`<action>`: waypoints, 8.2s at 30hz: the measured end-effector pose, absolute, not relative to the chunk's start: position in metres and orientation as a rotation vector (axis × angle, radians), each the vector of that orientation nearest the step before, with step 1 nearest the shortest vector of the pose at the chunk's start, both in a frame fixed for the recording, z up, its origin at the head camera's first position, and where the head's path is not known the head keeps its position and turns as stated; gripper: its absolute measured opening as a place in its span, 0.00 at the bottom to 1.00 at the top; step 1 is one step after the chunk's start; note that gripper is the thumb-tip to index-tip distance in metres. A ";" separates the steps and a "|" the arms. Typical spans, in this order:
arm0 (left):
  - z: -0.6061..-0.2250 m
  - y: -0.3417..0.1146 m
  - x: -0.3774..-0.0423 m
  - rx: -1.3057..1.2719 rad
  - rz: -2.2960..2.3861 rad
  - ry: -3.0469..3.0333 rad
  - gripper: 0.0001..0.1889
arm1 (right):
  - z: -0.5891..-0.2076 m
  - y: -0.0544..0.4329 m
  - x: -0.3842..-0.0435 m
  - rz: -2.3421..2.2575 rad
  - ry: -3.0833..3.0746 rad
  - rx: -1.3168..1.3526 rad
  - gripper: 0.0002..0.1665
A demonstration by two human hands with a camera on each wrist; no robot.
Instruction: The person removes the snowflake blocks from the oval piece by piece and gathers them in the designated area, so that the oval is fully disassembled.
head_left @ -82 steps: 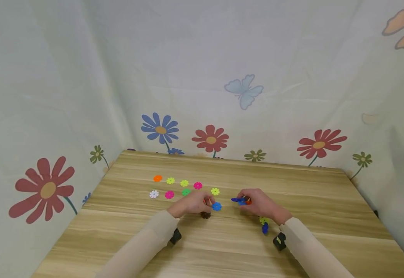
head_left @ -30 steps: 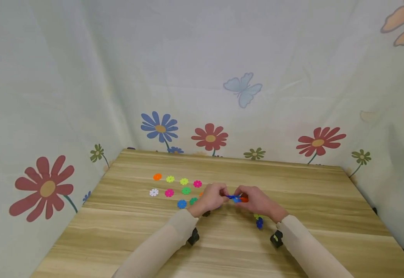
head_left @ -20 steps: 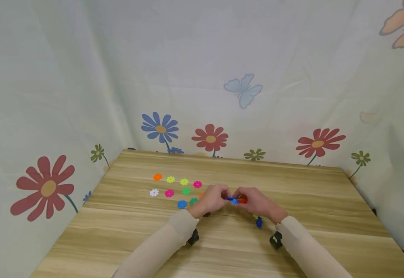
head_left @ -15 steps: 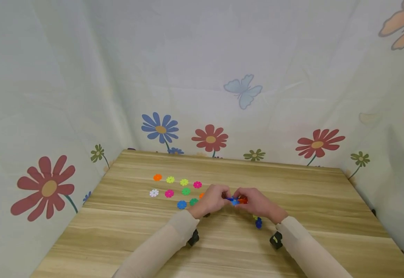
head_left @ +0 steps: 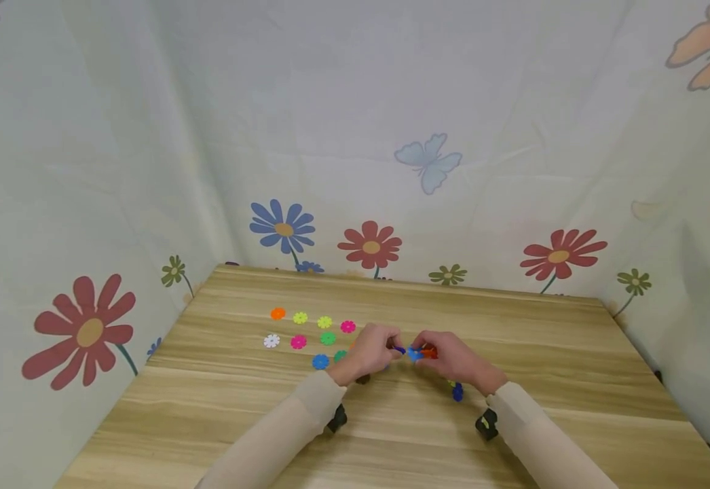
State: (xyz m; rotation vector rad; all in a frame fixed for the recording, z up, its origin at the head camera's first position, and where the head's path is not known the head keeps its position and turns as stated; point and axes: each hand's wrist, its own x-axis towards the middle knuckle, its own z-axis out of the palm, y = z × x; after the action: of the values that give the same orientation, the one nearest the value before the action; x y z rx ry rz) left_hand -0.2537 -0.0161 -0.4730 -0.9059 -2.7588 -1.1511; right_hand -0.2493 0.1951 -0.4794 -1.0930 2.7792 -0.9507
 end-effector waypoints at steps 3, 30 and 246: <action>-0.471 -0.022 -0.255 -0.871 -1.225 -2.751 0.09 | -0.480 0.196 -0.249 -0.941 2.782 -1.080 0.11; -0.475 -0.069 -0.244 -0.947 -1.185 -2.947 0.11 | -0.478 0.199 -0.246 -0.951 2.803 -0.969 0.11; -0.475 -0.026 -0.243 -0.805 -1.391 -3.082 0.13 | -0.475 0.204 -0.248 -0.869 2.887 -1.011 0.08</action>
State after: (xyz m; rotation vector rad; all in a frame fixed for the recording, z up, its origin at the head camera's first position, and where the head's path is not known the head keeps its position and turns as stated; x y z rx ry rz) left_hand -0.2431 -0.0259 -0.4747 -0.8049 -3.0823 -1.3906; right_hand -0.2478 0.2042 -0.4746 -1.0115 2.8873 -0.8694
